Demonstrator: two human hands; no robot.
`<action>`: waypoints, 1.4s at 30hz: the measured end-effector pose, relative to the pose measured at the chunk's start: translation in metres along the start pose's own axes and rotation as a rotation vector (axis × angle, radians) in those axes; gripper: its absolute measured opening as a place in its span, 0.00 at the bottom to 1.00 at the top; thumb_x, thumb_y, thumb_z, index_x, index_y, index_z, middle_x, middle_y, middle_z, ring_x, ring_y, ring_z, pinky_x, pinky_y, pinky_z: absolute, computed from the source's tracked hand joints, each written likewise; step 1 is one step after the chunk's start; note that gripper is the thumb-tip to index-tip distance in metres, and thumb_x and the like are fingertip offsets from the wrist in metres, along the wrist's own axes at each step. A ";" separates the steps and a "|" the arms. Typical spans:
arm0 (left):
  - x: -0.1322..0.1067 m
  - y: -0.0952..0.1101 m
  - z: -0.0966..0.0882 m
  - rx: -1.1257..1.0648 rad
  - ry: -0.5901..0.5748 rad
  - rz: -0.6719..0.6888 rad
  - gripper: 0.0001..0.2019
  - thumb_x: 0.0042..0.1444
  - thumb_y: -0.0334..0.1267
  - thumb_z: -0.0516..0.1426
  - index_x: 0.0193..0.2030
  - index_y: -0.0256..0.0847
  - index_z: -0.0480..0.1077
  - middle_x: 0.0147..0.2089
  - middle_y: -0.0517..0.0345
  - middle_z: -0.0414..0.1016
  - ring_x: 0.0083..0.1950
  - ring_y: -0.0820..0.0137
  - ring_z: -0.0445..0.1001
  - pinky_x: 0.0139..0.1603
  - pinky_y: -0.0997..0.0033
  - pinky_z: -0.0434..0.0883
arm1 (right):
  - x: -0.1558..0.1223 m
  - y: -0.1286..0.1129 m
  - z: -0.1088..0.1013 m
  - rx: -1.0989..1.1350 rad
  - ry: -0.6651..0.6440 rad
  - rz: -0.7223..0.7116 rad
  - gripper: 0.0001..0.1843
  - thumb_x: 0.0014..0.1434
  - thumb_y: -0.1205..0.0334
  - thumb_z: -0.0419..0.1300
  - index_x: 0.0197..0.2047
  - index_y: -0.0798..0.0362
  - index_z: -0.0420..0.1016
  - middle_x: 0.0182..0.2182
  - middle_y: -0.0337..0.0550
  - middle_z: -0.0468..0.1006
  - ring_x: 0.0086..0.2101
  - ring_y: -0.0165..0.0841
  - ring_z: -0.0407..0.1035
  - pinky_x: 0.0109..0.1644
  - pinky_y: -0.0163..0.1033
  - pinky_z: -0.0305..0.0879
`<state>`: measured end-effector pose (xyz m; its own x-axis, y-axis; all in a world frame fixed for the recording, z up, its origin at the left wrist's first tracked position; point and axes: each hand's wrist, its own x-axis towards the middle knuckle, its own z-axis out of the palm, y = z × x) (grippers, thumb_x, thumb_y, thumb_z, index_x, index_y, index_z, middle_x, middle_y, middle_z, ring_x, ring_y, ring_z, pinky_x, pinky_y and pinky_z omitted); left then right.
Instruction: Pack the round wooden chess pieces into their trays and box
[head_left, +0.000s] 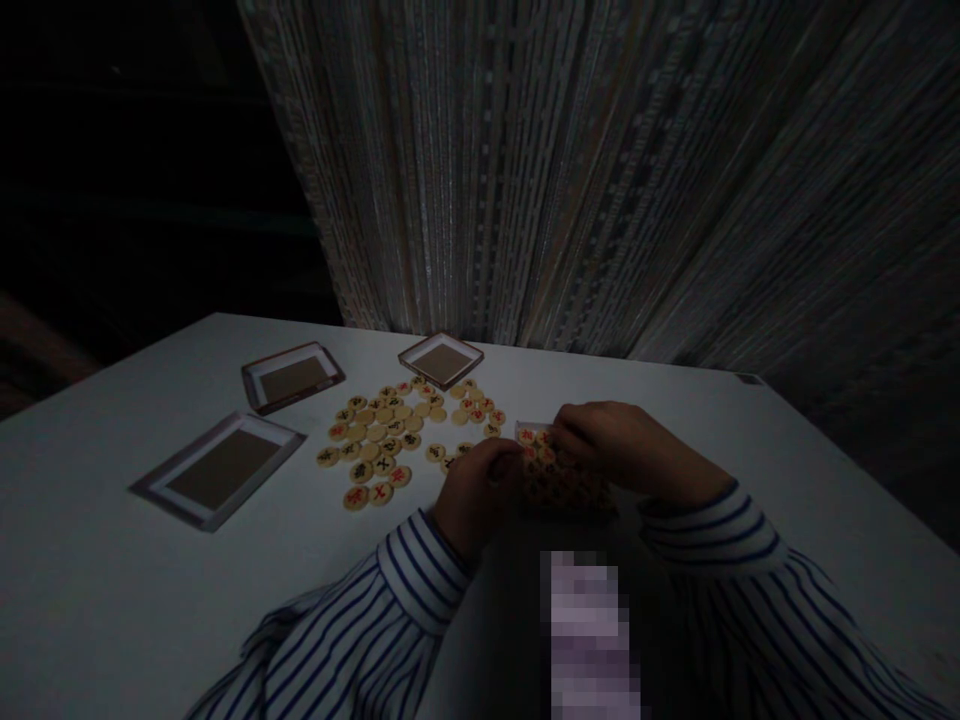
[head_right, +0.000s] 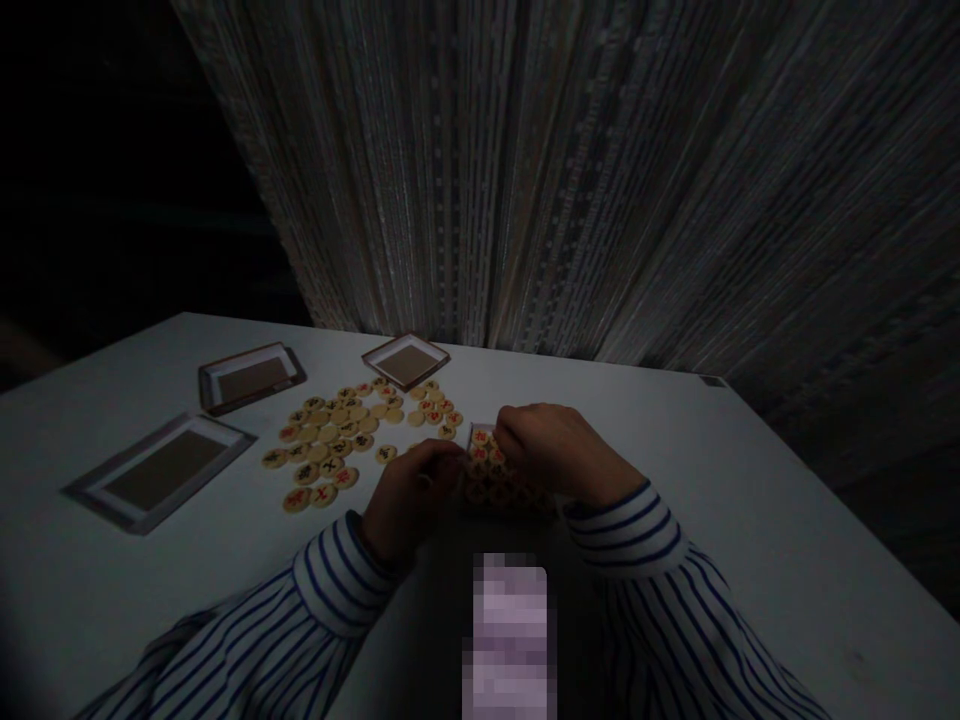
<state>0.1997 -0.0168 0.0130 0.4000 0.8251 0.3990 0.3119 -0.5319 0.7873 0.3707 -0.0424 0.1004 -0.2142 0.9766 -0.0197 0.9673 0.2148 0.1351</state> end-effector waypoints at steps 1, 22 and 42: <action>0.000 0.000 0.000 0.001 0.003 -0.008 0.07 0.51 0.32 0.52 0.37 0.39 0.70 0.30 0.56 0.74 0.29 0.73 0.70 0.30 0.75 0.67 | 0.000 0.000 0.000 0.004 0.001 -0.002 0.16 0.61 0.58 0.43 0.35 0.53 0.70 0.29 0.44 0.75 0.29 0.31 0.68 0.29 0.34 0.51; -0.001 0.002 -0.001 0.010 0.023 -0.012 0.08 0.50 0.33 0.53 0.37 0.38 0.70 0.28 0.58 0.73 0.27 0.74 0.68 0.29 0.76 0.66 | -0.001 -0.001 -0.001 0.054 0.043 -0.033 0.15 0.60 0.59 0.44 0.35 0.53 0.70 0.30 0.43 0.76 0.30 0.32 0.68 0.30 0.34 0.53; 0.005 0.019 -0.031 -0.053 0.092 -0.002 0.06 0.51 0.36 0.54 0.32 0.38 0.71 0.28 0.60 0.72 0.29 0.74 0.68 0.32 0.76 0.66 | -0.009 -0.016 -0.017 0.089 0.323 -0.028 0.13 0.59 0.60 0.46 0.34 0.54 0.71 0.30 0.43 0.76 0.32 0.32 0.68 0.34 0.35 0.54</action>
<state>0.1808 -0.0164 0.0445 0.3182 0.8414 0.4368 0.2653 -0.5214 0.8111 0.3543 -0.0545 0.1155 -0.2587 0.9199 0.2946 0.9655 0.2552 0.0511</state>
